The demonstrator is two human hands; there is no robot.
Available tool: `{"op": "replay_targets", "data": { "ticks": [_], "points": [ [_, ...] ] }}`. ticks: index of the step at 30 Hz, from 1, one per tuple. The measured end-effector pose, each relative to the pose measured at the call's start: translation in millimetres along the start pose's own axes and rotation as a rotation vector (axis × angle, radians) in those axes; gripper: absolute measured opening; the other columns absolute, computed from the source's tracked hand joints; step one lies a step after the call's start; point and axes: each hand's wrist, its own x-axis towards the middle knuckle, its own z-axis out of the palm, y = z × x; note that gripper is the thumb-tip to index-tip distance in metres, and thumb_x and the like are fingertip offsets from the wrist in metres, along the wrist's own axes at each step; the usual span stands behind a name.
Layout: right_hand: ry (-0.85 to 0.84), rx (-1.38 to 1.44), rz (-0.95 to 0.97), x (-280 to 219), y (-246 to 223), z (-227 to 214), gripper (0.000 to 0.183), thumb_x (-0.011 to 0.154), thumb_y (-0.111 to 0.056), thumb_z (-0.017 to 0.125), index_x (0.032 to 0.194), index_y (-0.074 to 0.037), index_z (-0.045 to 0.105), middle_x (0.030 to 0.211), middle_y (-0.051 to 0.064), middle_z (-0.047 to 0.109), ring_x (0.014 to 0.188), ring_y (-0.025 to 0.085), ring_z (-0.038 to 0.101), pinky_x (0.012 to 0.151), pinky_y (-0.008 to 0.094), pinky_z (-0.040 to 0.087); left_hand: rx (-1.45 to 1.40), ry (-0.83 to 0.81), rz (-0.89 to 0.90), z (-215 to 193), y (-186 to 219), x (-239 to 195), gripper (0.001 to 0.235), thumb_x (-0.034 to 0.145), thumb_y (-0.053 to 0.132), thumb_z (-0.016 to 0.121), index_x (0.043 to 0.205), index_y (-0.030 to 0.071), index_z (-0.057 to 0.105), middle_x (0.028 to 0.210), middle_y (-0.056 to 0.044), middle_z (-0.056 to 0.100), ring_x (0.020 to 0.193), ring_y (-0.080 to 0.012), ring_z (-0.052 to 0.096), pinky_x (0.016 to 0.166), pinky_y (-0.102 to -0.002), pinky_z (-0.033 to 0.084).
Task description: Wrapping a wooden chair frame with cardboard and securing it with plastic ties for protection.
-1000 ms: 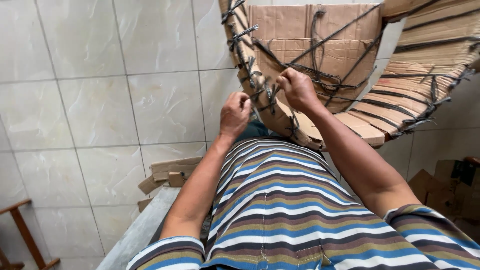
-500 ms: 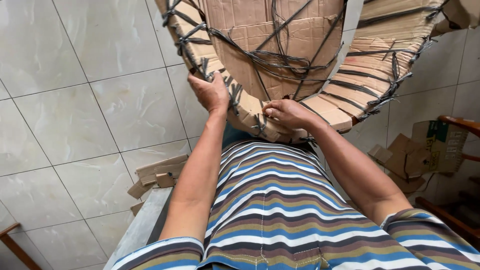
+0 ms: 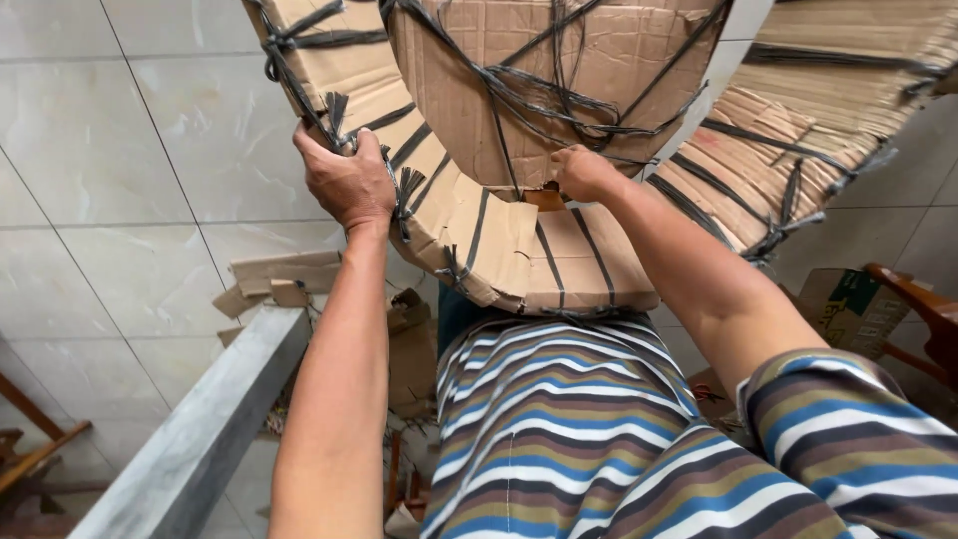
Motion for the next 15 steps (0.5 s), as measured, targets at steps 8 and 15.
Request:
{"op": "replay_targets", "data": {
  "ticks": [8, 15],
  "points": [
    [-0.288, -0.120, 0.250, -63, -98, -78, 0.064, 0.102, -0.011, 0.040, 0.163, -0.031, 0.031, 0.173, -0.011, -0.014, 0.149, 0.032, 0.037, 0.108, 0.050, 0.045, -0.104, -0.001, 0.095, -29, 34, -5, 0.057, 0.076, 0.021, 0.068, 0.128, 0.004, 0.053, 0.109, -0.013, 0.077, 0.095, -0.0356, 0.075, 0.084, -0.045, 0.056],
    [-0.094, 0.026, 0.185, -52, -80, -48, 0.068, 0.097, -0.011, 0.038, 0.163, -0.016, 0.024, 0.173, 0.001, 0.004, 0.141, 0.044, 0.039, 0.114, 0.054, 0.034, -0.098, 0.003, 0.126, -29, 31, -9, 0.054, 0.077, 0.021, 0.069, 0.126, 0.005, 0.054, 0.106, -0.010, 0.077, 0.091, -0.0336, 0.075, 0.082, -0.043, 0.056]
  ]
}}
